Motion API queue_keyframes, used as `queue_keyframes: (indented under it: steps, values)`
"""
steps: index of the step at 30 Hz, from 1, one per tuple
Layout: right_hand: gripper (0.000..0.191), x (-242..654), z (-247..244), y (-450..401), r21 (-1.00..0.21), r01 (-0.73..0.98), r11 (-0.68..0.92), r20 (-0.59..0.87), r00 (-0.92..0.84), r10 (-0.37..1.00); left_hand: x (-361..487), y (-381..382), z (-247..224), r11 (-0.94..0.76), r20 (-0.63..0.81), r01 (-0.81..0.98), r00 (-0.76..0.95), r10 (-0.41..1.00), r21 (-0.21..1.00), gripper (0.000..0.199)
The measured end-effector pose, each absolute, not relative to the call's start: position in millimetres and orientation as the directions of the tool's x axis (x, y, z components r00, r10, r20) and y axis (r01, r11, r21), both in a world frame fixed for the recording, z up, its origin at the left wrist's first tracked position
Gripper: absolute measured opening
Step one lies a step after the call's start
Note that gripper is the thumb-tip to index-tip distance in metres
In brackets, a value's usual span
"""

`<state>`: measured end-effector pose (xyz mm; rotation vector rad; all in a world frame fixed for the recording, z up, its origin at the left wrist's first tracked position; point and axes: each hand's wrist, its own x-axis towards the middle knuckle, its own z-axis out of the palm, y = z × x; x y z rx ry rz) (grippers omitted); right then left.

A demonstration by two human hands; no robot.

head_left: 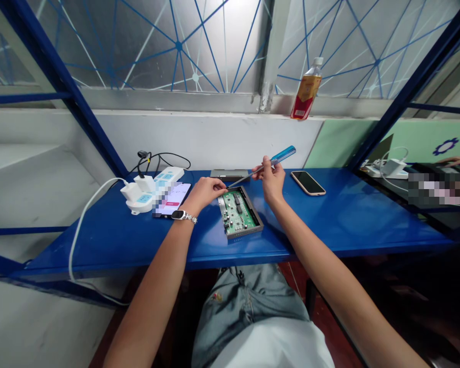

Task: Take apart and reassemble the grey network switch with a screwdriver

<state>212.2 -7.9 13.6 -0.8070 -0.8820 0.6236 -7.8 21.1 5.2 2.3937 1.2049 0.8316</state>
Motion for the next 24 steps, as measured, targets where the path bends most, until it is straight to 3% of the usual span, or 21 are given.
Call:
queue_keyframes:
  steps: [7,13,19,24]
  values:
    - [0.037,211.0,16.2,-10.7,-0.812,-0.135,0.568,0.456,0.462,0.761,-0.5,17.4,5.2,-0.584,0.318,0.670,0.490,0.812,0.458,0.013]
    - [0.028,205.7,17.8,-10.8,-0.815,-0.158,0.558,0.517,0.238,0.823,17.1,10.1,0.7,-0.598,0.319,0.697,0.507,0.801,0.395,0.015]
    - [0.023,200.1,15.7,-3.5,-0.775,0.076,0.627,0.632,0.098,0.769,29.0,11.8,-5.2,-0.620,0.364,0.695,0.506,0.782,0.365,0.024]
    - [0.024,201.4,13.0,9.0,-0.697,0.265,0.666,0.702,0.068,0.708,31.2,21.0,-12.1,-0.666,0.495,0.621,0.460,0.737,0.415,0.023]
